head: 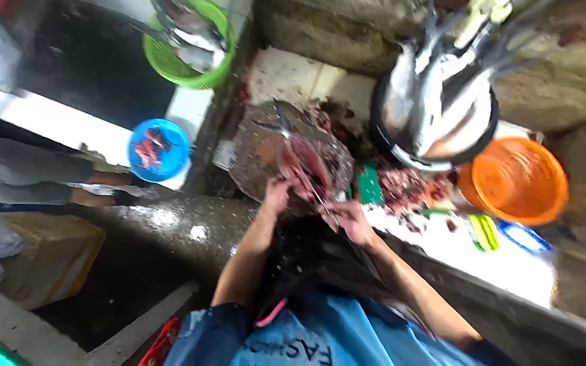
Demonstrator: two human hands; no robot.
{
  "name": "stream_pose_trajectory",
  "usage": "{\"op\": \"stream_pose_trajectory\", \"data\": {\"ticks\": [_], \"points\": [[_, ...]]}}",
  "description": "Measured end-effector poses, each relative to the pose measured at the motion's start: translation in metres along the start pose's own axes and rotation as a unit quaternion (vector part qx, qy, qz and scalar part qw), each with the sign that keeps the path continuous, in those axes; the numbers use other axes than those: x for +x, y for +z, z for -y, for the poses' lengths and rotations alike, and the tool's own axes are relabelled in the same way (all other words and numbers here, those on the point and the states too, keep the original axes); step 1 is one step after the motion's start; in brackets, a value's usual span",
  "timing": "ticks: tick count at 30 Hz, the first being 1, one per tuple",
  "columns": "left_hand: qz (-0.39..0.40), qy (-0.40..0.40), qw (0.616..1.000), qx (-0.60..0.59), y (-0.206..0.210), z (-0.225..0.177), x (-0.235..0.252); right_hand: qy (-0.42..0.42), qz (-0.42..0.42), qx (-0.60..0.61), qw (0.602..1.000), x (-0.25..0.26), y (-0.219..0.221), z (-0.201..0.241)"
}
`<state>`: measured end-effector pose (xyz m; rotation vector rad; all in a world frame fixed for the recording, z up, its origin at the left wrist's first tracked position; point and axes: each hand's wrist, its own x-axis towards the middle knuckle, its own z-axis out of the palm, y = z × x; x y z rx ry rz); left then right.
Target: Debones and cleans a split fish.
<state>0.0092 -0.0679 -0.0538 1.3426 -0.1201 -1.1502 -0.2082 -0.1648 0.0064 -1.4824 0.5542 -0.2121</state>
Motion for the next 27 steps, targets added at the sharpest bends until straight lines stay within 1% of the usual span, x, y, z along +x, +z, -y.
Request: {"op": "stream_pose_trajectory", "data": {"ticks": [2,5,7,8,12,14,16,18,19,21,23,25,27], "points": [[-0.013,0.025,0.999,-0.038,-0.004,-0.001,0.006,0.056,-0.017,-0.01,0.998,0.015,0.011,0.001],[-0.035,0.005,0.999,-0.03,-0.002,-0.016,-0.004,0.081,-0.047,0.049,0.994,0.02,0.026,-0.008],[-0.034,-0.011,0.999,-0.015,0.0,-0.021,-0.006,0.061,-0.048,0.072,0.994,0.019,0.034,-0.01],[-0.027,-0.005,1.0,-0.013,0.0,-0.021,-0.004,0.046,-0.043,0.068,0.996,0.018,0.037,-0.009],[-0.01,0.059,0.997,-0.041,-0.003,-0.015,0.004,0.017,-0.028,0.018,0.999,0.01,0.045,-0.003],[-0.014,0.072,0.997,-0.022,-0.005,-0.016,0.003,-0.012,-0.025,-0.03,0.999,0.006,0.044,-0.001],[-0.034,0.055,0.998,0.025,-0.011,-0.019,-0.002,-0.073,-0.035,-0.123,0.989,0.002,0.042,0.005],[-0.059,0.03,0.991,0.116,-0.022,-0.019,-0.004,-0.155,-0.061,-0.195,0.967,0.002,0.038,0.017],[-0.07,0.016,0.981,0.18,-0.027,-0.016,-0.008,-0.19,-0.078,-0.205,0.957,0.0,0.039,0.022],[-0.088,-0.002,0.944,0.318,-0.033,-0.022,-0.016,-0.246,-0.1,-0.208,0.941,0.003,0.039,0.031],[-0.088,-0.029,0.91,0.403,-0.03,-0.024,-0.02,-0.262,-0.091,-0.199,0.94,0.001,0.037,0.035],[-0.085,-0.068,0.885,0.453,-0.024,-0.028,-0.015,-0.249,-0.068,-0.205,0.944,-0.004,0.039,0.04],[-0.08,-0.074,0.877,0.468,-0.021,-0.033,-0.001,-0.233,-0.059,-0.236,0.942,-0.006,0.038,0.045]]}}
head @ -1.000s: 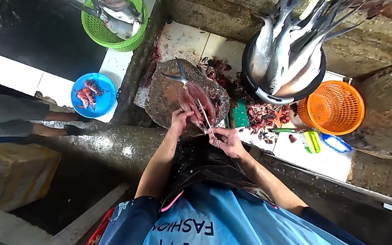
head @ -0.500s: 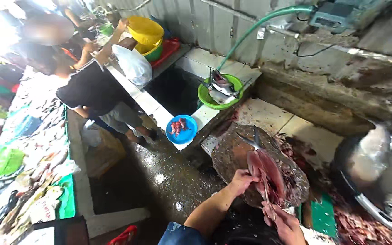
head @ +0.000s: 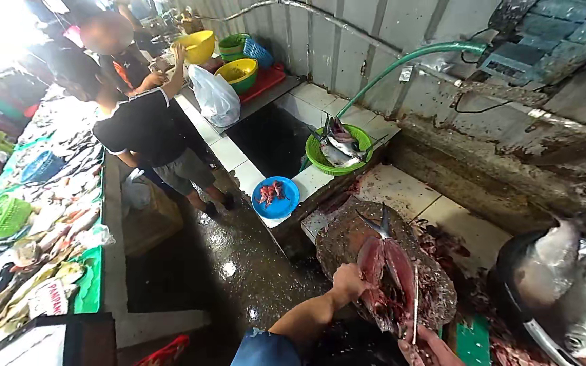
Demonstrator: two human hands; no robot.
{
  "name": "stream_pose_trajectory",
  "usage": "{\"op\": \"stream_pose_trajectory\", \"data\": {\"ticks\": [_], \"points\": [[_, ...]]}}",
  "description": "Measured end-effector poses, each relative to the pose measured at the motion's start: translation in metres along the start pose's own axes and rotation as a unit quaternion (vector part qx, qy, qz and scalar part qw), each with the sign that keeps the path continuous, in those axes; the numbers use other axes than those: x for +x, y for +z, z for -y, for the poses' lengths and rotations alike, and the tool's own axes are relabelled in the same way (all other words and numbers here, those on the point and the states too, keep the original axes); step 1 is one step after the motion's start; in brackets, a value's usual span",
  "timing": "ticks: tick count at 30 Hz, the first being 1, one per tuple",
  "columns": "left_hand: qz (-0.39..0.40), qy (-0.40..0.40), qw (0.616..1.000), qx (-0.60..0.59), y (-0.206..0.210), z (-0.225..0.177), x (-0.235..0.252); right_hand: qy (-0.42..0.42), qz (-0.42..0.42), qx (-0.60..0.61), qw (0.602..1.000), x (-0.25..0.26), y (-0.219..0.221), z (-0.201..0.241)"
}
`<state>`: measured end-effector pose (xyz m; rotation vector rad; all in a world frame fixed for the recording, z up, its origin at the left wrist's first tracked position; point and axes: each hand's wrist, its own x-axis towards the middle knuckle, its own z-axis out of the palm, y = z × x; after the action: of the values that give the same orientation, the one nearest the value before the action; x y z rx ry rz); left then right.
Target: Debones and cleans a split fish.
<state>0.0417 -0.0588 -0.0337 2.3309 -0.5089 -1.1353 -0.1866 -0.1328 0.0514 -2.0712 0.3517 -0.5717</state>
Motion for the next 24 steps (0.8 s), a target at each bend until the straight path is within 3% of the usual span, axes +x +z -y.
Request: {"op": "stream_pose_trajectory", "data": {"ticks": [8,12,15,19,22,24], "points": [[-0.031,0.024,0.997,0.063,-0.027,-0.039,0.033,0.035,-0.021,-0.047,0.998,-0.002,-0.001,-0.009],[-0.056,0.04,0.994,0.09,-0.033,-0.049,0.044,0.031,-0.033,-0.128,0.991,0.003,0.001,-0.002],[-0.082,0.163,0.983,-0.021,-0.024,-0.05,0.032,0.046,-0.077,-0.193,0.977,0.009,0.005,0.001],[-0.03,0.267,0.927,-0.262,-0.004,-0.063,-0.019,0.167,-0.059,-0.283,0.943,0.016,0.005,0.001],[-0.011,0.294,0.92,-0.258,0.002,-0.064,-0.044,0.198,0.008,-0.315,0.928,0.018,0.014,-0.003],[-0.046,0.299,0.921,-0.245,0.006,-0.059,-0.045,0.211,0.061,-0.329,0.918,0.019,0.022,-0.006]]}}
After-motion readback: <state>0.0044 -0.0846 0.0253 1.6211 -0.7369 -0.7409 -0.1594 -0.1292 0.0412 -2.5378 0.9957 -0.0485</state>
